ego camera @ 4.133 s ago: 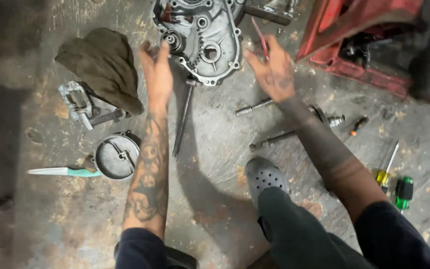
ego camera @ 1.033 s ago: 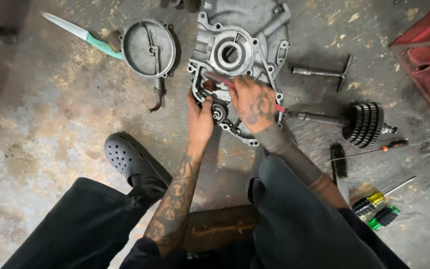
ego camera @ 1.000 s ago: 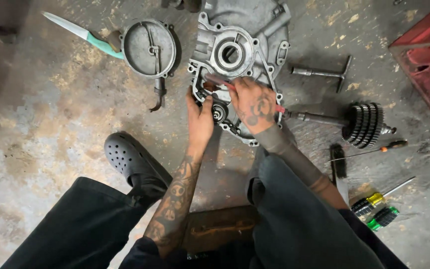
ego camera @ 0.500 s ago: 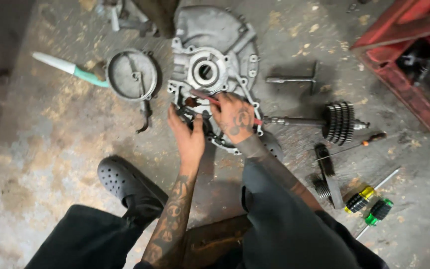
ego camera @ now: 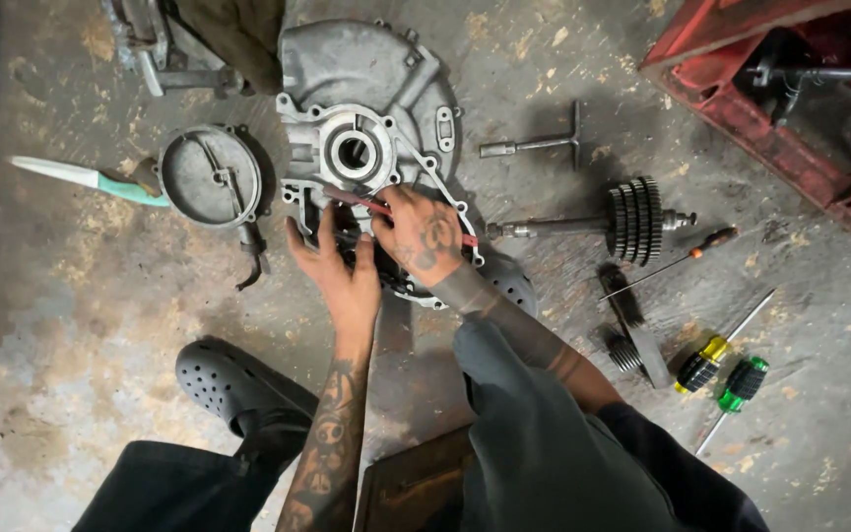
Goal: The person sits on the workshop floor and uses a red-handled file to file and clean the edges and surfaces of a motorcycle engine casing and a gear assembly. They reposition and turn the parts repeatedly to work on different areas, with screwdrivers and other engine components scattered around them.
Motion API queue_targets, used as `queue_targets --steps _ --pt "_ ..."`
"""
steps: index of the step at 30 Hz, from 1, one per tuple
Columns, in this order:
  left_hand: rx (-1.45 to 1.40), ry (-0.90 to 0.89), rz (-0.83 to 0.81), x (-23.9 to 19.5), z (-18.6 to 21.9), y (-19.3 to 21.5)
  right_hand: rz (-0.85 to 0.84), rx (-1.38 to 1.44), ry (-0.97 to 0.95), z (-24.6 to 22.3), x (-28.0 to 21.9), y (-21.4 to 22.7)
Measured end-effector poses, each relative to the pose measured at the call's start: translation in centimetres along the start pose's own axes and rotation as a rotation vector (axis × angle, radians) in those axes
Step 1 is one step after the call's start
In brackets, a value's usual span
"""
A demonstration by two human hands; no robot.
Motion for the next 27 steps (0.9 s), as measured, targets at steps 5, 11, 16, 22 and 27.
queue_targets --steps 5,11,16,22,27 --pt "0.079 -0.082 0.019 0.7 -0.2 0.5 0.047 0.015 0.033 0.2 -0.5 1.0" --pt "0.093 -0.194 -0.014 1.0 7.2 2.8 0.116 0.223 -0.033 0.9 -2.4 4.6" --pt "0.095 -0.358 -0.055 1.9 9.5 0.6 0.122 0.46 -0.167 3.3 -3.5 6.4" --pt "-0.206 -0.384 -0.161 2.4 12.3 -2.7 0.205 0.649 -0.031 6.7 -3.9 7.8" --pt "-0.282 -0.344 -0.266 2.6 13.7 -6.2 0.235 0.703 -0.12 9.9 -3.6 8.7"
Point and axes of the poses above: each hand's wrist, its own x-axis towards the middle knuckle, its own y-axis out of the back of the hand, z = x × y, the point moved 6 cm from there along x, towards the middle knuckle, and after that the axes turned 14 degrees about -z, right-handed, at the moved point
